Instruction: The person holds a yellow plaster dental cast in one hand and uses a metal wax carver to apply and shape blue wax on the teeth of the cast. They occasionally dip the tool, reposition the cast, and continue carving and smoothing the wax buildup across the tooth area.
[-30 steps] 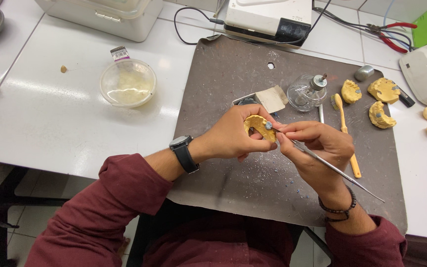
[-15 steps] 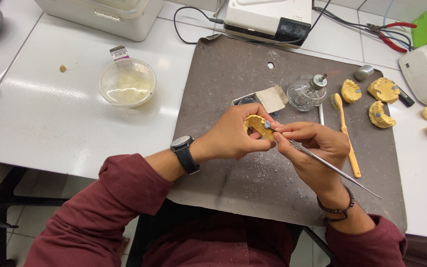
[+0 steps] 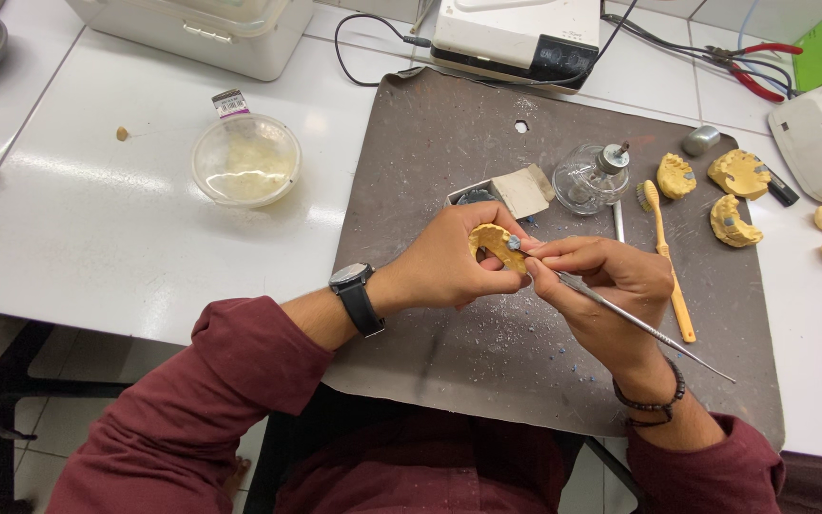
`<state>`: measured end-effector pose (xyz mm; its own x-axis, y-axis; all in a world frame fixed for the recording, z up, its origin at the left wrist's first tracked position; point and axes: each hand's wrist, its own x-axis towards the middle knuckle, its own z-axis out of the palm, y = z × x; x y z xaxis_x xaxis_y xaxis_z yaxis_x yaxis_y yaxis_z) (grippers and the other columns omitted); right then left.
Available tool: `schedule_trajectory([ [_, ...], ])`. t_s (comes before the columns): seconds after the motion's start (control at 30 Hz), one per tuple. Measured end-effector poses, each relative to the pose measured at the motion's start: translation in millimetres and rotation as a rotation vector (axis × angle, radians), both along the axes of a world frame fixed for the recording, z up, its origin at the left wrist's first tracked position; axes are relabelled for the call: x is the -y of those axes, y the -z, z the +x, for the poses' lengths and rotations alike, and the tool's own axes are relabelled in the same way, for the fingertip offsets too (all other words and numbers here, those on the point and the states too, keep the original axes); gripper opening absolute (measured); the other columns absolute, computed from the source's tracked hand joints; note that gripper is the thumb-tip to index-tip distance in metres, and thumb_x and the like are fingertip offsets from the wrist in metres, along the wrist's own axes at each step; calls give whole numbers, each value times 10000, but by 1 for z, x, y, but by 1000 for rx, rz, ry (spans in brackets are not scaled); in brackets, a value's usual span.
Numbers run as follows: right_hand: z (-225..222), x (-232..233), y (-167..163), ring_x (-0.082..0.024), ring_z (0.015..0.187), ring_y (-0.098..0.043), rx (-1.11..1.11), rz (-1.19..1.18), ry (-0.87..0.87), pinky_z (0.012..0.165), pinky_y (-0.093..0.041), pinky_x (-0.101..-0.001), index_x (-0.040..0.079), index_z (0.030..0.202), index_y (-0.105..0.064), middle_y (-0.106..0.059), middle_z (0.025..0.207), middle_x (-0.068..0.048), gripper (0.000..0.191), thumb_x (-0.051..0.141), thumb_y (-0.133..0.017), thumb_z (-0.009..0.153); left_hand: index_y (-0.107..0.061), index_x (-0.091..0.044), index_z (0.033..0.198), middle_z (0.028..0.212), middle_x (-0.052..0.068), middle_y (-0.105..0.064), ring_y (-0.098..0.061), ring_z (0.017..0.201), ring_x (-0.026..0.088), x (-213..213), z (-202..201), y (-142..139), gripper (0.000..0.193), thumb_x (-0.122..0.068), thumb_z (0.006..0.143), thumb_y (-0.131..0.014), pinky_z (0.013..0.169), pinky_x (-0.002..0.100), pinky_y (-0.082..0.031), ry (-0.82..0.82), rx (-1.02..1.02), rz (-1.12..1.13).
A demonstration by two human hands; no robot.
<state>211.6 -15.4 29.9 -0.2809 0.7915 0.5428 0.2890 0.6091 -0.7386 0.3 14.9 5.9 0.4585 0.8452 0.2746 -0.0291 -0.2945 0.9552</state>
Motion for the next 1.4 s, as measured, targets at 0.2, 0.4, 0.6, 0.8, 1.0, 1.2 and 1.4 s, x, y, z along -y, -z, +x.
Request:
schedule_trajectory([
  [0.2, -1, 2, 0, -196, 912, -769, 5, -19, 47, 755, -644, -250, -64, 926, -704, -770, 999, -179, 98, -44, -791, 884, -665, -57, 1031, 703, -48, -637, -580, 565, -2, 1, 0, -3, 315, -230, 808, -804, 489, 181, -464, -19, -18, 14],
  [0.4, -3, 1, -1, -226, 993, -777, 2, 18, -1, 803, -655, -267, -61, 926, -699, -766, 1014, -183, 95, -46, -788, 896, -647, -52, 1023, 661, -41, -613, -582, 477, 24, 3, -2, -4, 324, -232, 794, -789, 426, 196, -466, 10, 1, -107],
  [0.6, -3, 3, 1, -236, 988, -778, -11, 4, 30, 810, -661, -278, -67, 932, -702, -764, 1011, -191, 94, -44, -786, 897, -653, -42, 1045, 693, -43, -629, -585, 519, 30, 1, 0, -1, 315, -211, 832, -811, 457, 198, -466, -2, 5, 24],
  [0.8, -3, 1, -1, -244, 998, -781, 4, 28, 8, 812, -661, -278, -64, 921, -703, -766, 1007, -193, 92, -45, -788, 892, -640, -46, 1030, 639, -47, -595, -575, 457, 30, 4, -1, -4, 308, -208, 813, -787, 408, 203, -458, 30, 32, -104],
  [1.0, -3, 3, 0, -234, 981, -780, 28, 51, 31, 821, -654, -276, -65, 921, -701, -767, 1004, -195, 96, -43, -790, 893, -653, -42, 1050, 665, -46, -613, -578, 493, 30, 2, 0, -2, 319, -213, 828, -805, 436, 201, -457, 1, 13, -2],
  [1.2, -3, 0, 0, -237, 982, -780, 42, 55, 12, 797, -653, -273, -63, 919, -699, -766, 1003, -193, 107, -36, -796, 884, -641, -35, 1039, 650, -49, -607, -593, 472, 42, 3, -1, -5, 318, -210, 824, -797, 414, 204, -466, 15, 19, -71],
  [1.4, -3, 1, 2, -240, 1000, -780, 14, 35, 8, 811, -660, -280, -61, 932, -696, -765, 1013, -189, 101, -37, -789, 899, -628, -41, 1061, 611, -58, -556, -589, 452, 43, 5, -2, -9, 328, -203, 815, -774, 383, 213, -464, 43, 25, -163],
])
